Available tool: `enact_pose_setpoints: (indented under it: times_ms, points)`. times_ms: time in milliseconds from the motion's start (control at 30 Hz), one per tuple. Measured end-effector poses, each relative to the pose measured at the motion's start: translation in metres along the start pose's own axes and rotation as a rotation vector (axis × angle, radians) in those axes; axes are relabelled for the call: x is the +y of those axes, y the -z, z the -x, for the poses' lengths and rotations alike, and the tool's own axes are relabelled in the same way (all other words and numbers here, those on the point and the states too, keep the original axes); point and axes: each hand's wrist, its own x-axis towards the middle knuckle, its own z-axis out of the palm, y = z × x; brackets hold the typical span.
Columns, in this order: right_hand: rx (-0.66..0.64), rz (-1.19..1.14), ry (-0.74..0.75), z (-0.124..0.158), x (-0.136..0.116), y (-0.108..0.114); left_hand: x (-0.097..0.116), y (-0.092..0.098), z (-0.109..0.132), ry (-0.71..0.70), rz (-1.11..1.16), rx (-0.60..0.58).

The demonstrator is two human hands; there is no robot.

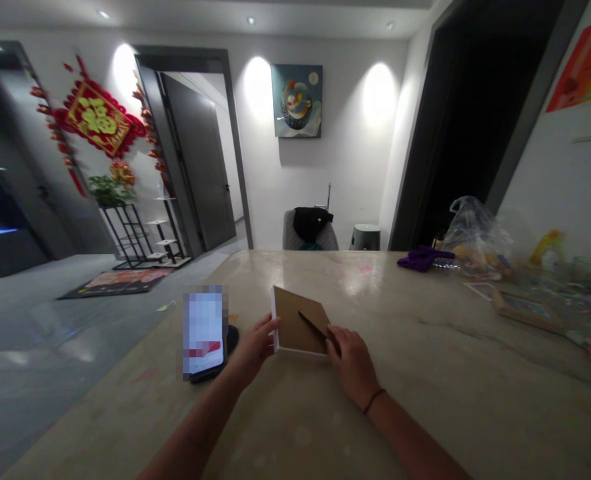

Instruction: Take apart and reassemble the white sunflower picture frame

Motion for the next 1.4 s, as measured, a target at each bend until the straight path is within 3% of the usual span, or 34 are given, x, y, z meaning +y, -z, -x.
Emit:
enact_pose_setpoints:
  times_ms: [233, 400, 600, 900, 1400]
  points:
    - [0.046, 0.003, -0.032, 0.000, 0.015, -0.006, -0.018, 0.013, -0.014, -0.022, -0.319, 0.142]
    - [0.049, 0.054, -0.071, -0.001, 0.020, -0.007, -0.029, 0.016, -0.022, -0.208, -0.619, 0.142]
    - [0.040, 0.082, -0.083, -0.001, 0.024, -0.011, -0.035, 0.016, -0.022, -0.206, -0.778, 0.185]
    - [-0.007, 0.145, -0.122, 0.001, 0.028, -0.018, -0.027, 0.010, -0.013, 0.054, -0.752, 0.124]
    - [-0.114, 0.091, -0.163, -0.003, 0.032, -0.013, -0.020, 0.025, -0.017, 0.194, -0.589, -0.002]
